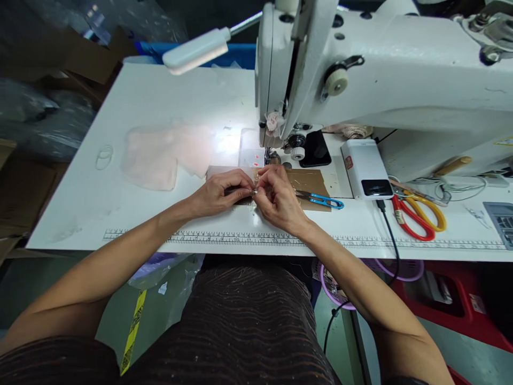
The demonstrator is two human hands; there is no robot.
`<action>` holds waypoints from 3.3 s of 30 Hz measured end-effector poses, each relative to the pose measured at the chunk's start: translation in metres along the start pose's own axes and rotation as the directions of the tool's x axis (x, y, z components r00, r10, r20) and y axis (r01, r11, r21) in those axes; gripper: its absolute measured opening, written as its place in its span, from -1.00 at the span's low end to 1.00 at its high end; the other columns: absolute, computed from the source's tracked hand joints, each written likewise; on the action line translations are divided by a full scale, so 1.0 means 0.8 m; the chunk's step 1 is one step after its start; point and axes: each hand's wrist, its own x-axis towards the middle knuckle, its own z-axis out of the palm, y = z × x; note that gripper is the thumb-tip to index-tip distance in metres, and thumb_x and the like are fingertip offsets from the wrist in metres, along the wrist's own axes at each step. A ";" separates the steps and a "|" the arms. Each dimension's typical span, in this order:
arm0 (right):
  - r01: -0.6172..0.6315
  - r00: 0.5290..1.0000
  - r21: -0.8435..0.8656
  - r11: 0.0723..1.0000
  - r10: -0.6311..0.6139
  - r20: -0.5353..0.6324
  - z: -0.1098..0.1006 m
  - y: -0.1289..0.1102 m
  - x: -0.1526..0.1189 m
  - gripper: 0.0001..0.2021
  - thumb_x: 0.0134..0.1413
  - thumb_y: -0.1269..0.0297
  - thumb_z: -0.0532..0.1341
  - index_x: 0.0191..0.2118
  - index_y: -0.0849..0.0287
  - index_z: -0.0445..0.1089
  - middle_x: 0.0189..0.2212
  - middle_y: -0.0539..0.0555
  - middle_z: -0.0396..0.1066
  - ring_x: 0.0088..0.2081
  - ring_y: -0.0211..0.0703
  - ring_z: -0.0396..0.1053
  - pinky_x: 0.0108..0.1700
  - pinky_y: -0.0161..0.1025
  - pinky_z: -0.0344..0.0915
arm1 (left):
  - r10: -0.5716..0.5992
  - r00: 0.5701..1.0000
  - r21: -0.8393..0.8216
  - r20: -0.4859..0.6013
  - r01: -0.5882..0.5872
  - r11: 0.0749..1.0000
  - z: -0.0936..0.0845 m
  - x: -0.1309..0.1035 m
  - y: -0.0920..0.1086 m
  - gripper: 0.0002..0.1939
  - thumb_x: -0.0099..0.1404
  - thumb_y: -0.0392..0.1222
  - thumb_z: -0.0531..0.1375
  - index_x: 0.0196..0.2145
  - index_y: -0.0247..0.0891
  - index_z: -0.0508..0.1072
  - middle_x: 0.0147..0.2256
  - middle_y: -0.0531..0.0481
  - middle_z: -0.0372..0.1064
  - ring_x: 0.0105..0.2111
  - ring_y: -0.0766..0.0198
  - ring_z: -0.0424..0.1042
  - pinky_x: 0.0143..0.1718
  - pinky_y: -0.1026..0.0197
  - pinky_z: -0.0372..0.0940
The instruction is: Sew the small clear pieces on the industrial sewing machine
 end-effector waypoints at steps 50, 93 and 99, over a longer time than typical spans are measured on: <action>-0.047 0.997 -0.458 0.888 0.068 0.029 -0.011 0.006 0.005 -0.87 0.21 0.23 0.14 -0.30 0.18 0.31 -0.26 0.21 0.39 -0.45 -0.17 0.20 -0.49 -0.21 -0.05 | -0.067 0.997 -0.103 0.043 0.072 0.992 -0.002 -0.004 0.001 -0.85 0.33 -0.19 0.25 -0.35 -0.30 0.56 -0.34 -0.06 0.53 -0.32 0.32 0.49 -0.23 0.23 0.40; -0.241 0.970 -0.385 0.891 0.239 -0.053 -0.092 0.004 -0.026 -0.91 0.12 0.26 0.18 -0.33 0.10 0.26 -0.47 0.05 0.32 -0.53 -0.18 0.18 -0.47 -0.19 0.10 | -0.160 0.984 -0.150 0.075 0.170 0.974 -0.006 0.002 0.002 -0.85 0.32 -0.15 0.24 -0.32 -0.27 0.55 -0.29 -0.08 0.53 -0.26 0.28 0.49 -0.19 0.19 0.41; -0.346 0.931 -0.063 0.936 0.351 0.099 -0.077 0.001 -0.031 -0.54 0.00 -0.12 0.40 -0.17 0.13 0.35 -0.48 -0.02 0.30 -0.50 -0.21 0.22 -0.47 -0.21 0.20 | -0.159 0.987 -0.086 0.005 0.159 0.984 -0.001 0.004 0.001 -0.83 0.28 -0.16 0.29 -0.20 -0.28 0.57 -0.22 -0.09 0.53 -0.24 0.29 0.48 -0.23 0.22 0.38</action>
